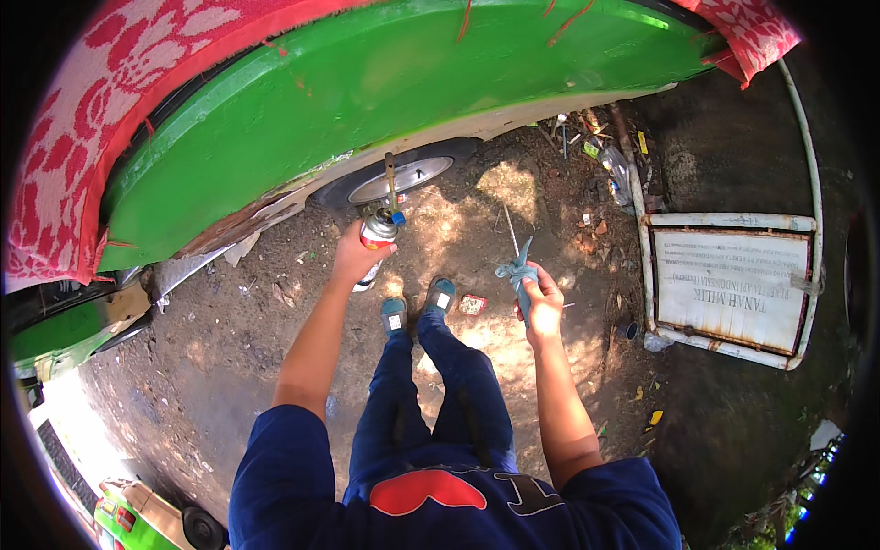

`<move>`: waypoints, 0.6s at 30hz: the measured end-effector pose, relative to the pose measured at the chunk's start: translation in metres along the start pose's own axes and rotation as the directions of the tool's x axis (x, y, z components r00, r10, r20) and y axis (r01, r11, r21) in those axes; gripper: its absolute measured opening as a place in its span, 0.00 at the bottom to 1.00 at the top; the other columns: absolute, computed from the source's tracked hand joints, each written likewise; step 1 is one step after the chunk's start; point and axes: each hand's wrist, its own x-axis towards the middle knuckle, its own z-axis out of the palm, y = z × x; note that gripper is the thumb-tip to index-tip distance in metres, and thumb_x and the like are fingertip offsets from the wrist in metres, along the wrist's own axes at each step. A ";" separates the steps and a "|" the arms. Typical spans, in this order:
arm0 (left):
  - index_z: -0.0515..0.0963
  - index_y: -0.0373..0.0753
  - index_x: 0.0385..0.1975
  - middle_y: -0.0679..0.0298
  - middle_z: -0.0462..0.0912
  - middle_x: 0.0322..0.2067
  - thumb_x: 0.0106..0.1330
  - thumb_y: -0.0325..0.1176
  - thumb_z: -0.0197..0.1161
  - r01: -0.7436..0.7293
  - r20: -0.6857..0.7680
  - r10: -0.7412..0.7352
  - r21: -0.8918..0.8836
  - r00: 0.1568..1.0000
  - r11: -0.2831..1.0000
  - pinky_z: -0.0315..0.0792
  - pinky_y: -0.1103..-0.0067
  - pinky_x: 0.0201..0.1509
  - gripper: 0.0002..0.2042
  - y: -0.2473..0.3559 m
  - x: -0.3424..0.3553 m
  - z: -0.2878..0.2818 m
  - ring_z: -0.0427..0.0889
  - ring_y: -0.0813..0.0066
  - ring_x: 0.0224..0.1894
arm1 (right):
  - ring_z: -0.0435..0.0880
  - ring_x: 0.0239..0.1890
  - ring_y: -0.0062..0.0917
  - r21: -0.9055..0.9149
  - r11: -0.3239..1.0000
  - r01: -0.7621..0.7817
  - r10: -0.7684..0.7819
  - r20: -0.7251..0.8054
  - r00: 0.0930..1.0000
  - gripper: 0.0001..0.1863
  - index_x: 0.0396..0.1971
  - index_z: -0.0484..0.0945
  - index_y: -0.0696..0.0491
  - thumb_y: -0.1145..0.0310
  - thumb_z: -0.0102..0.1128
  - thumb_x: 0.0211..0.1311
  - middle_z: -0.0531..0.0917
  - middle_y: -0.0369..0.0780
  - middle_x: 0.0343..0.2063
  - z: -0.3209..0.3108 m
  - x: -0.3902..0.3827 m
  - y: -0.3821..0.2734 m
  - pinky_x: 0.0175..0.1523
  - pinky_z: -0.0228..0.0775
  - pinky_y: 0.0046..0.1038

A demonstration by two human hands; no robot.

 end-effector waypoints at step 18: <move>0.77 0.35 0.43 0.53 0.86 0.39 0.45 0.42 0.82 0.089 -0.077 -0.086 0.037 0.993 0.995 0.77 0.68 0.48 0.28 0.026 -0.005 0.022 0.86 0.60 0.43 | 0.74 0.15 0.15 -0.073 0.996 -0.044 0.062 0.277 0.959 0.19 0.55 0.75 0.55 0.77 0.62 0.63 0.82 0.35 0.30 0.030 0.055 -0.039 0.16 0.61 0.19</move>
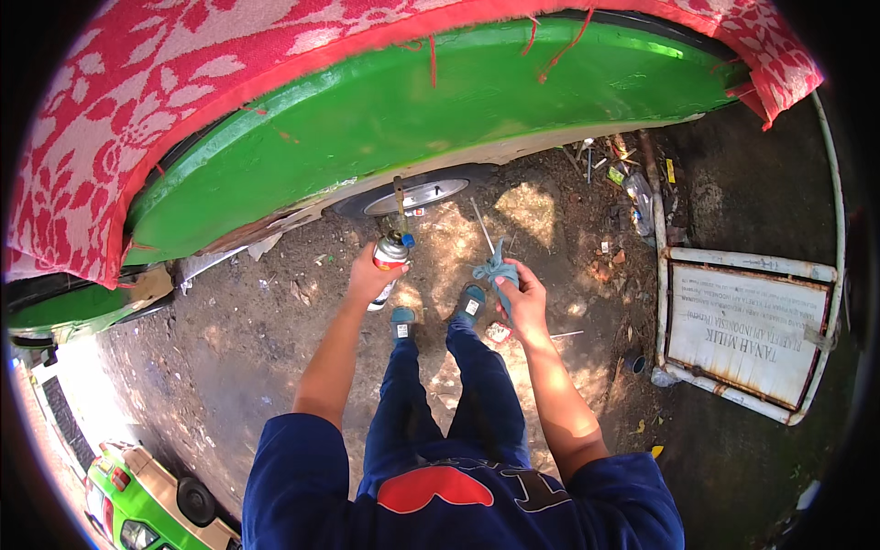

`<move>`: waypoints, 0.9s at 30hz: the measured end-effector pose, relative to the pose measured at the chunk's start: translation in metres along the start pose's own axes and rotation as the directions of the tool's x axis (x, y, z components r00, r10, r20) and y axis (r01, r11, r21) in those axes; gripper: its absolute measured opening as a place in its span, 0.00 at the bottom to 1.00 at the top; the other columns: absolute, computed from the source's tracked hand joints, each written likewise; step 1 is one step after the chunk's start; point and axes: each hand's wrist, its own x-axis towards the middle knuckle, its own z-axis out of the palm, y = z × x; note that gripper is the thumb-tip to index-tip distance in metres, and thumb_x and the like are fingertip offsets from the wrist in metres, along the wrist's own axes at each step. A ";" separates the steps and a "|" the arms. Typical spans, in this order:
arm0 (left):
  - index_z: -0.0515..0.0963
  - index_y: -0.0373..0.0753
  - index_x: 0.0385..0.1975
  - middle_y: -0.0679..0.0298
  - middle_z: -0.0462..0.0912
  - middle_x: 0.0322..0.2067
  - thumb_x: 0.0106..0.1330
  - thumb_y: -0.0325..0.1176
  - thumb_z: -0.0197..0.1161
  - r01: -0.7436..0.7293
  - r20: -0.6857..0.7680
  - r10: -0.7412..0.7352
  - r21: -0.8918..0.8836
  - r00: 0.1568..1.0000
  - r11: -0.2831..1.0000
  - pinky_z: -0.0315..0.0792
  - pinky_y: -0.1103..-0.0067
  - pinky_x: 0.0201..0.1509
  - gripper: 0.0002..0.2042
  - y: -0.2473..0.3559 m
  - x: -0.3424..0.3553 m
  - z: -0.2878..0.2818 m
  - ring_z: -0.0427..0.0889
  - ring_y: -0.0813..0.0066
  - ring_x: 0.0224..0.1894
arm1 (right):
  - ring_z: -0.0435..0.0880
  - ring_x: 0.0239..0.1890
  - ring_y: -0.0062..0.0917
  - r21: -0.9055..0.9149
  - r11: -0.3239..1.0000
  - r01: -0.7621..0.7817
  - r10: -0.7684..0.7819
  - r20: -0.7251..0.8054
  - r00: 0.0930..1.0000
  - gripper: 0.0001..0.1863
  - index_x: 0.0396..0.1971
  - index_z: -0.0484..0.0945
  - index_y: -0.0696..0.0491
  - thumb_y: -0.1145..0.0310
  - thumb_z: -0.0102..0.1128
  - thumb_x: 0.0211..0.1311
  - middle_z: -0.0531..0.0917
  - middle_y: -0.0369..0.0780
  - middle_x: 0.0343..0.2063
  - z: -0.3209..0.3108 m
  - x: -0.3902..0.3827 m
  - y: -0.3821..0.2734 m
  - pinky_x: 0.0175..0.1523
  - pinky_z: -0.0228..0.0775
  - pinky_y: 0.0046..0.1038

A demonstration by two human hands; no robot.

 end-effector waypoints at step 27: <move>0.77 0.35 0.46 0.52 0.86 0.41 0.44 0.44 0.82 0.057 -0.079 -0.063 -0.084 0.995 0.995 0.77 0.68 0.50 0.31 -0.009 -0.010 0.010 0.86 0.58 0.45 | 0.77 0.27 0.15 -0.119 0.992 0.029 -0.012 0.138 0.990 0.22 0.57 0.73 0.53 0.76 0.63 0.62 0.81 0.34 0.36 0.047 0.051 0.010 0.28 0.68 0.20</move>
